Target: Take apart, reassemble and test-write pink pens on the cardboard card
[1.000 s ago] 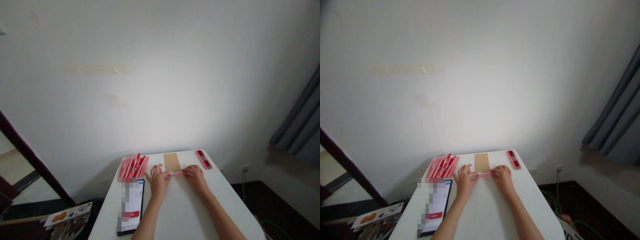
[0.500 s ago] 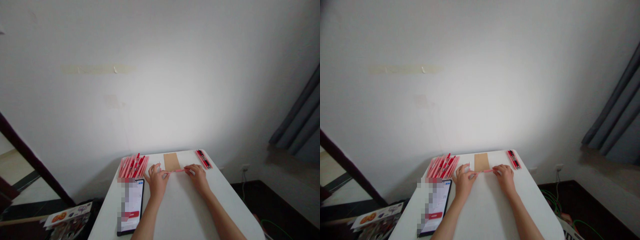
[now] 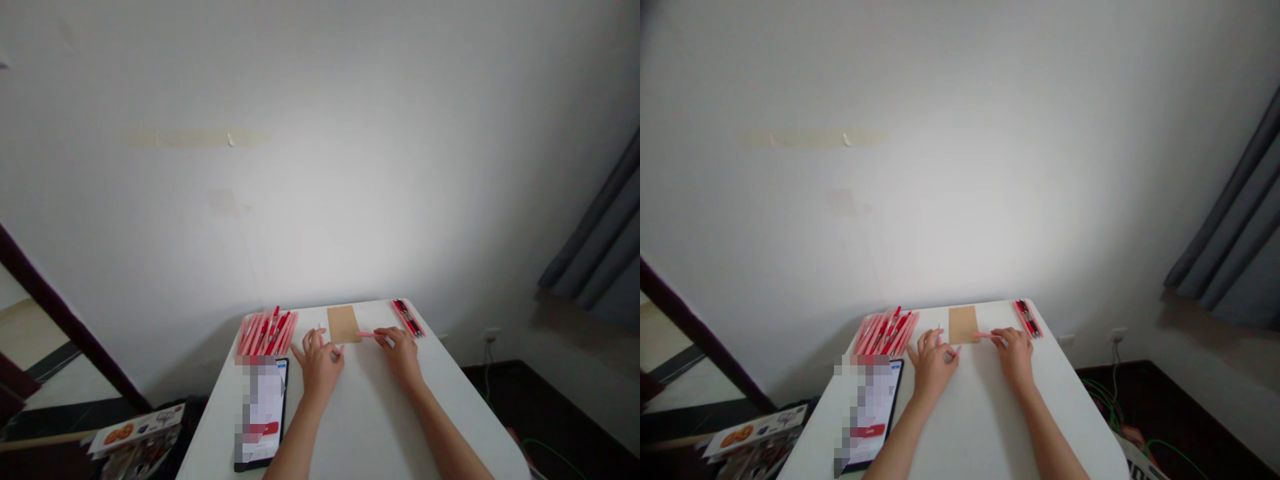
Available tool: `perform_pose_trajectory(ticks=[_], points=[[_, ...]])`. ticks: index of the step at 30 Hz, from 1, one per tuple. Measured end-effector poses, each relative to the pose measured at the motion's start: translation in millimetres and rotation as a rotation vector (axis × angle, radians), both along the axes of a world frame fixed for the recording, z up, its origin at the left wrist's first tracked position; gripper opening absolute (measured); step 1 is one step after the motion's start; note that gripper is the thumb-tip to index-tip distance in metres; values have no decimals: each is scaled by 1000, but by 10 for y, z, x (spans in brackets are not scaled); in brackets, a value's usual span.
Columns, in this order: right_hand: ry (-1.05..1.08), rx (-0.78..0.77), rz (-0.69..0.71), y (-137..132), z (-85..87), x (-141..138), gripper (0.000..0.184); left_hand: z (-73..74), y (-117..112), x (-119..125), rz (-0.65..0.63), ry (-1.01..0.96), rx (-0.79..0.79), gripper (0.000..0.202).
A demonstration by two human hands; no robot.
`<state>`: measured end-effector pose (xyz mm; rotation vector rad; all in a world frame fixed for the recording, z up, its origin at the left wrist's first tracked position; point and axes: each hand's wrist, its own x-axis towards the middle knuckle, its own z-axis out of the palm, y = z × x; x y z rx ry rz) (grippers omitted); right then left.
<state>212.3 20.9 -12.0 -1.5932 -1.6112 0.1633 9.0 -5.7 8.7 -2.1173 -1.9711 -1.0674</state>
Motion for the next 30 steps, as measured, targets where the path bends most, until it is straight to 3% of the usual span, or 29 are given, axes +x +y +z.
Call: perform_pose_trajectory(ticks=[11,27,30], points=[[-19,2,17,-7,13,-3,26,53,-22,16,-7,-4,-72,11],[11,12,68,31,-26,10,24,35,-5,0,2,-16,-43,4],[2,-4,90,27,-19,-1,23,55,-16,4,-24,-26,-58,11]])
